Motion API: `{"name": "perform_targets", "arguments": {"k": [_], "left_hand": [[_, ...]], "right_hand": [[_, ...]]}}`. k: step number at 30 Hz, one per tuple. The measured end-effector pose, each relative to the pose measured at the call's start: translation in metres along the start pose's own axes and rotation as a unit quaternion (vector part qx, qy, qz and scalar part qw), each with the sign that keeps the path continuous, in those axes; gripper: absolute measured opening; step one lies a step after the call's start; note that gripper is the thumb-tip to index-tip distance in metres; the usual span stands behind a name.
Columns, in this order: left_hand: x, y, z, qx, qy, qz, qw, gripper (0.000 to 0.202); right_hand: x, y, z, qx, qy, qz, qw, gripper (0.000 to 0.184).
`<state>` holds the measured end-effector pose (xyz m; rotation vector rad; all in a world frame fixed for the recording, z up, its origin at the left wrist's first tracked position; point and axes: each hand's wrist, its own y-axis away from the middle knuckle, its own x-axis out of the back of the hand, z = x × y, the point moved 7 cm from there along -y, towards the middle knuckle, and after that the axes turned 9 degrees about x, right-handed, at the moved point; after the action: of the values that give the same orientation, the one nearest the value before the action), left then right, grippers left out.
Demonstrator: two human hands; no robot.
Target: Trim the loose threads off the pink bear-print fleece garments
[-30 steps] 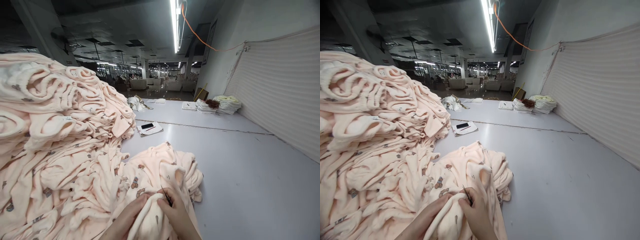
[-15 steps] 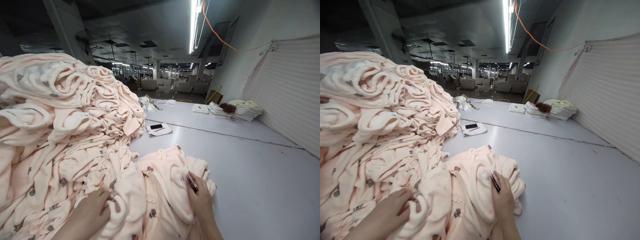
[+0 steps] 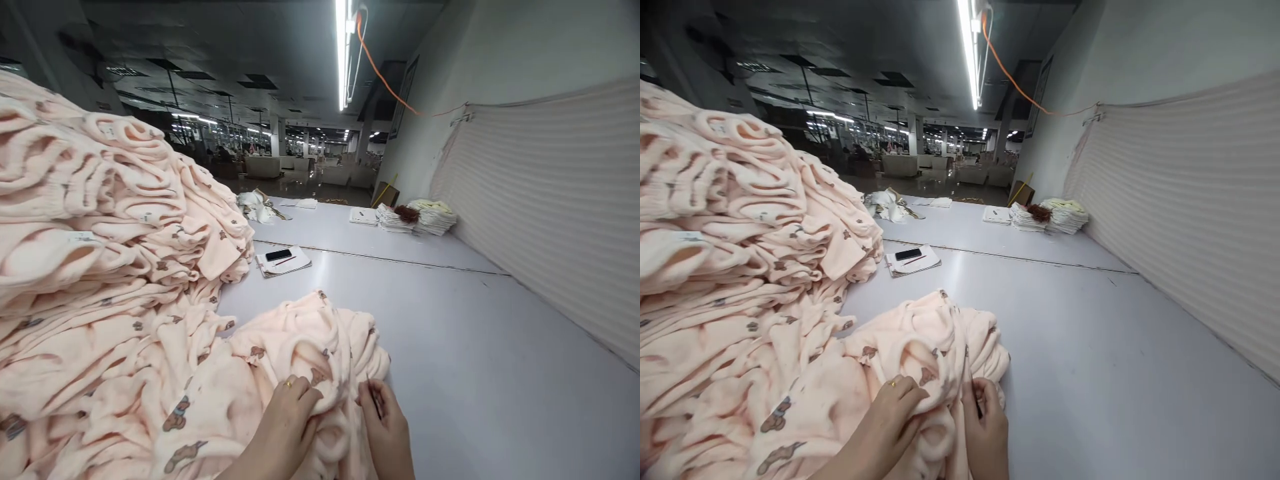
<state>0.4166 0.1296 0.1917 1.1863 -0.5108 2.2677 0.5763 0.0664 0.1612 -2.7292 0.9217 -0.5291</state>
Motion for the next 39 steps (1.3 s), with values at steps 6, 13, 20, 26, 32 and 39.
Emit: {"name": "perform_targets", "arguments": {"k": [6,13,20,26,32,39], "left_hand": [[-0.009,0.014,0.011,-0.118,-0.085,0.152,0.978,0.009],[0.004,0.031,0.012,-0.126,-0.061,0.237,0.961,0.011],[0.017,0.034,-0.005,-0.081,0.091,0.097,0.988,0.017],[0.010,0.029,-0.028,0.111,0.258,0.099,0.955,0.017],[0.006,0.023,-0.032,0.161,0.271,0.116,0.942,0.017],[0.019,0.024,-0.021,0.092,0.144,0.191,0.967,0.012]], "right_hand": [[-0.022,-0.025,-0.014,-0.092,-0.079,-0.036,0.992,0.024],[-0.043,-0.009,-0.014,-0.185,-0.284,-0.086,0.937,0.027],[-0.053,-0.009,-0.021,-0.180,-0.337,-0.125,0.916,0.033],[-0.078,0.000,-0.014,-0.167,-0.419,-0.093,0.888,0.036],[-0.087,0.017,0.001,-0.165,-0.375,-0.095,0.907,0.029],[-0.047,0.009,-0.073,0.310,-0.001,-0.149,0.939,0.021]]}}
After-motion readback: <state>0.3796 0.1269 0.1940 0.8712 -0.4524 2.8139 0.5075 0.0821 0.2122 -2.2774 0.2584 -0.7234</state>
